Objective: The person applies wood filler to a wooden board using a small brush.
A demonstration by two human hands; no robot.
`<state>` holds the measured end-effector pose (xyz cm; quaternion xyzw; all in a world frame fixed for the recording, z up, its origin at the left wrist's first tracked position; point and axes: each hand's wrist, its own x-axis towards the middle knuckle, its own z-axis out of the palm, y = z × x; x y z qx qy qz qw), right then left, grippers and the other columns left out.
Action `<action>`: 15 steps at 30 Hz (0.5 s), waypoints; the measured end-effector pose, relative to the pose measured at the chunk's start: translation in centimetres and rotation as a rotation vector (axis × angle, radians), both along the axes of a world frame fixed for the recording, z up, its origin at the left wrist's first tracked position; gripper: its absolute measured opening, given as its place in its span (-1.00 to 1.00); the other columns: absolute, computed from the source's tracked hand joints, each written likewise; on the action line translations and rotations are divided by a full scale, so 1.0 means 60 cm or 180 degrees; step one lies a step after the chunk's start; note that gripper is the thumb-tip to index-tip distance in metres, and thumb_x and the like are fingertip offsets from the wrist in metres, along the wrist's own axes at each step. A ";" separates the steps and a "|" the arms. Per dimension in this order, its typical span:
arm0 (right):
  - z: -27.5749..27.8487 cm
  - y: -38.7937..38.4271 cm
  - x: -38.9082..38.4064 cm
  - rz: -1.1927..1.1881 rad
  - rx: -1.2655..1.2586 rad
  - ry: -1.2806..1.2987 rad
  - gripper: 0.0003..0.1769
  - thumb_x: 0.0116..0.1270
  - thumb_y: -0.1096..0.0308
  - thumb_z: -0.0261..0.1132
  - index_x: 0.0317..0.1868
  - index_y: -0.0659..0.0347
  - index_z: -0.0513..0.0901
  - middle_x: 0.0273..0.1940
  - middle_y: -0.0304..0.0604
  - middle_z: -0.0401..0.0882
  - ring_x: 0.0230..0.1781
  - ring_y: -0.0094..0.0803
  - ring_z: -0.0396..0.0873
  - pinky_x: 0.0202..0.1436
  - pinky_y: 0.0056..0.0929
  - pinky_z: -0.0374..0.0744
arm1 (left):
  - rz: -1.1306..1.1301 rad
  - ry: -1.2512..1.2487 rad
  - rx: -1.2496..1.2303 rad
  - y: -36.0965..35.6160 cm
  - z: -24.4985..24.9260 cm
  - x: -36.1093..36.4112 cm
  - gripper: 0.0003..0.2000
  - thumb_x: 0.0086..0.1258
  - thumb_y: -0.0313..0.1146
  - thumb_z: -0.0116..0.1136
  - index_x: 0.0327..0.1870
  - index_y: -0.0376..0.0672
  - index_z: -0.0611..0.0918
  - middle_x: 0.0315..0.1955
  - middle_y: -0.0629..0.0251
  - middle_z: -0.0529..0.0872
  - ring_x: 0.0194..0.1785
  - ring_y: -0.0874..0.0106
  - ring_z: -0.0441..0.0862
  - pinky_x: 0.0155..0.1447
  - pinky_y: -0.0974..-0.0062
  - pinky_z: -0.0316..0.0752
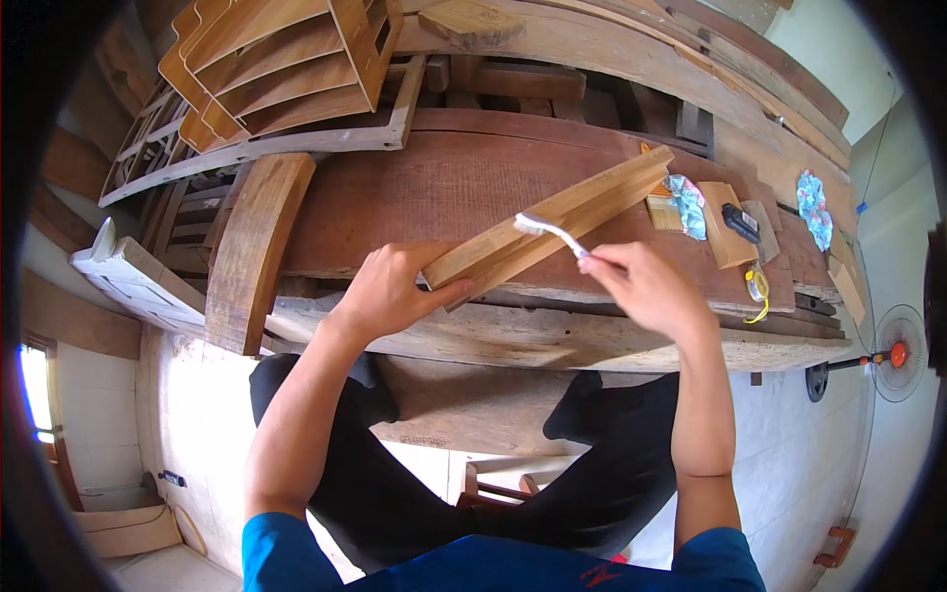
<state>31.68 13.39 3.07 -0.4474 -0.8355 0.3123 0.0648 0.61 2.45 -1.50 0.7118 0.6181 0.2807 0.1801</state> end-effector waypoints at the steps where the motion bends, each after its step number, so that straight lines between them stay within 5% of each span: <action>1: -0.007 0.014 0.009 0.0017 0.0165 0.0112 -0.64 0.67 0.10 0.29 0.07 0.21 0.83 -0.45 0.13 0.69 -0.51 -0.12 0.62 -0.30 -0.12 0.52 | 0.0019 0.0016 -0.0046 0.000 0.002 0.001 -0.57 0.41 -0.04 0.52 0.06 -0.23 0.83 -0.23 -0.07 0.87 -0.19 0.00 0.85 0.01 0.15 0.73; 4: -0.011 0.017 0.002 -0.0178 0.0355 0.0342 -0.60 0.69 0.14 0.27 0.08 0.37 0.78 -0.37 -0.01 0.73 -0.39 -0.31 0.56 -0.20 -0.23 0.52 | -0.0024 0.0018 -0.0029 0.002 -0.002 0.002 -0.56 0.38 -0.12 0.58 0.09 -0.32 0.82 -0.16 -0.08 0.88 -0.19 0.16 0.86 0.00 0.24 0.72; 5: -0.004 0.010 -0.003 -0.0279 0.0239 0.0018 -0.62 0.68 0.11 0.28 0.07 0.27 0.82 -0.42 0.18 0.70 -0.48 -0.12 0.64 -0.27 -0.11 0.52 | -0.0033 0.0006 -0.0012 0.003 -0.003 0.002 -0.56 0.38 -0.13 0.58 0.09 -0.32 0.82 -0.16 -0.08 0.88 -0.18 0.16 0.86 0.00 0.24 0.72; 10: 0.003 0.022 0.026 -0.0040 0.0075 0.0143 -0.57 0.69 0.03 0.27 0.08 0.25 0.82 -0.51 0.03 0.58 -0.53 -0.22 0.46 -0.32 -0.19 0.47 | 0.0028 0.0028 -0.0139 -0.001 0.003 0.003 -0.56 0.37 -0.16 0.58 0.10 -0.32 0.81 -0.15 -0.08 0.88 -0.16 0.17 0.86 0.02 0.24 0.72; 15: -0.003 0.014 0.017 -0.0528 0.0619 0.0038 -0.58 0.69 0.04 0.26 0.04 0.24 0.82 -0.51 0.09 0.62 -0.54 -0.18 0.55 -0.31 -0.15 0.49 | -0.0052 0.0011 -0.0043 0.002 0.000 0.002 -0.56 0.37 -0.18 0.58 0.13 -0.31 0.81 -0.14 -0.07 0.89 -0.16 0.15 0.86 0.02 0.24 0.72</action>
